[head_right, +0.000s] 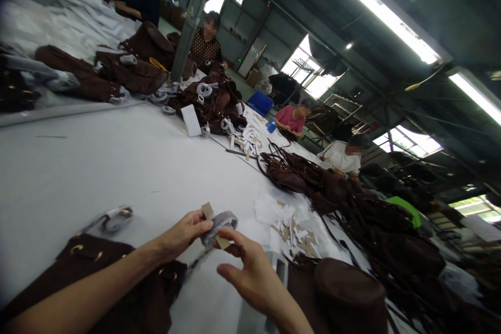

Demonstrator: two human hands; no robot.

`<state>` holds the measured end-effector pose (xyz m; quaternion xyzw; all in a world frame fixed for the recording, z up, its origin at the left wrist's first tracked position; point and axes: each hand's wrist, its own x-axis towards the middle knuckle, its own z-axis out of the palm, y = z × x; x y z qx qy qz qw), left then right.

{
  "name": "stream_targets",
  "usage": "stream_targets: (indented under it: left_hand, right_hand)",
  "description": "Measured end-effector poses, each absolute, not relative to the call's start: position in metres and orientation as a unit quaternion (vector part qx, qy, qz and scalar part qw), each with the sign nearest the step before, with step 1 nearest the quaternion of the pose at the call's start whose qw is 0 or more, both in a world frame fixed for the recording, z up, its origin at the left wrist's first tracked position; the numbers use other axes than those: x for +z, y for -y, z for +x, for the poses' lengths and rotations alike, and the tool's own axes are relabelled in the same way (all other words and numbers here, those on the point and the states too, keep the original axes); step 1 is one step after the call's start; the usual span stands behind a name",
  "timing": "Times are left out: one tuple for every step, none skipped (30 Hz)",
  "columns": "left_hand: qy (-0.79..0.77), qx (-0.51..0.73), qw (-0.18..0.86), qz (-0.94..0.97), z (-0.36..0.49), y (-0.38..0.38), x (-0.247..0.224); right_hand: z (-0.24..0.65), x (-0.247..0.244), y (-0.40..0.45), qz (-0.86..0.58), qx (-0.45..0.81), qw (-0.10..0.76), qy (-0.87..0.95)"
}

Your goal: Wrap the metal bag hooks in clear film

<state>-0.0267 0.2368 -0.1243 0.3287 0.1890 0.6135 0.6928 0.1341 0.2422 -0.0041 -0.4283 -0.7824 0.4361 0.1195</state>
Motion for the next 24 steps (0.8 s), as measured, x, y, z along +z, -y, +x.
stream_targets:
  left_hand:
    - [-0.183,0.611,0.694,0.334,-0.027,-0.236,-0.124]
    - [-0.179,0.610,0.693,0.341,-0.028,-0.236,-0.124]
    - [-0.176,0.608,0.692,0.347,-0.029,-0.235,-0.123]
    - [-0.175,0.609,0.689,0.352,-0.030,-0.235,-0.121]
    - [-0.172,0.611,0.686,0.356,-0.032,-0.235,-0.120]
    - [-0.167,0.613,0.683,0.361,-0.034,-0.235,-0.118]
    - [-0.160,0.613,0.681,0.367,-0.036,-0.235,-0.116]
    - [-0.153,0.611,0.680,0.375,-0.038,-0.235,-0.115]
    - [-0.146,0.609,0.679,0.383,-0.039,-0.236,-0.114]
    - [-0.144,0.608,0.676,0.390,-0.040,-0.236,-0.114]
    - [-0.147,0.609,0.671,0.396,-0.040,-0.237,-0.114]
    - [-0.154,0.613,0.664,0.400,-0.040,-0.237,-0.115]
    - [-0.162,0.617,0.657,0.401,-0.039,-0.238,-0.116]
    - [-0.167,0.621,0.652,0.402,-0.038,-0.238,-0.117]
    - [-0.170,0.624,0.649,0.401,-0.037,-0.238,-0.119]
    - [-0.169,0.626,0.648,0.400,-0.036,-0.238,-0.119]
    - [-0.167,0.628,0.648,0.397,-0.036,-0.238,-0.119]
    - [-0.165,0.629,0.649,0.394,-0.035,-0.237,-0.119]
    - [-0.166,0.631,0.649,0.392,-0.035,-0.237,-0.119]
    - [-0.169,0.632,0.648,0.391,-0.036,-0.236,-0.119]
    - [-0.172,0.631,0.648,0.391,-0.036,-0.235,-0.118]
    - [-0.175,0.631,0.648,0.390,-0.036,-0.235,-0.119]
    - [-0.178,0.631,0.647,0.388,-0.036,-0.235,-0.119]
    - [-0.180,0.633,0.647,0.385,-0.036,-0.235,-0.120]
  right_hand:
    - [0.135,-0.003,-0.243,-0.426,0.387,0.134,0.807]
    - [0.134,-0.002,-0.245,-0.421,0.330,0.149,0.832]
    - [0.132,0.000,-0.247,-0.408,0.273,0.157,0.857]
    - [0.129,0.002,-0.250,-0.391,0.224,0.158,0.879]
    - [0.125,0.004,-0.254,-0.370,0.185,0.155,0.897]
    - [0.119,0.007,-0.258,-0.350,0.157,0.149,0.911]
    - [0.113,0.010,-0.263,-0.331,0.142,0.139,0.923]
    - [0.107,0.012,-0.267,-0.312,0.138,0.123,0.932]
    - [0.101,0.014,-0.271,-0.297,0.143,0.103,0.938]
    - [0.095,0.015,-0.275,-0.289,0.152,0.083,0.942]
    - [0.090,0.015,-0.279,-0.287,0.164,0.062,0.942]
    - [0.086,0.014,-0.281,-0.293,0.176,0.047,0.939]
    - [0.083,0.014,-0.284,-0.305,0.187,0.038,0.933]
    - [0.081,0.013,-0.285,-0.322,0.197,0.035,0.926]
    - [0.080,0.012,-0.287,-0.337,0.208,0.033,0.918]
    - [0.079,0.011,-0.288,-0.348,0.220,0.032,0.911]
    - [0.079,0.010,-0.289,-0.357,0.231,0.033,0.905]
    - [0.079,0.010,-0.289,-0.363,0.240,0.035,0.900]
    - [0.080,0.010,-0.290,-0.367,0.246,0.036,0.896]
    - [0.080,0.010,-0.290,-0.370,0.251,0.038,0.894]
    - [0.081,0.010,-0.290,-0.371,0.253,0.040,0.893]
    - [0.081,0.009,-0.289,-0.372,0.251,0.044,0.893]
    - [0.081,0.009,-0.288,-0.371,0.244,0.050,0.895]
    - [0.082,0.009,-0.287,-0.370,0.232,0.061,0.898]
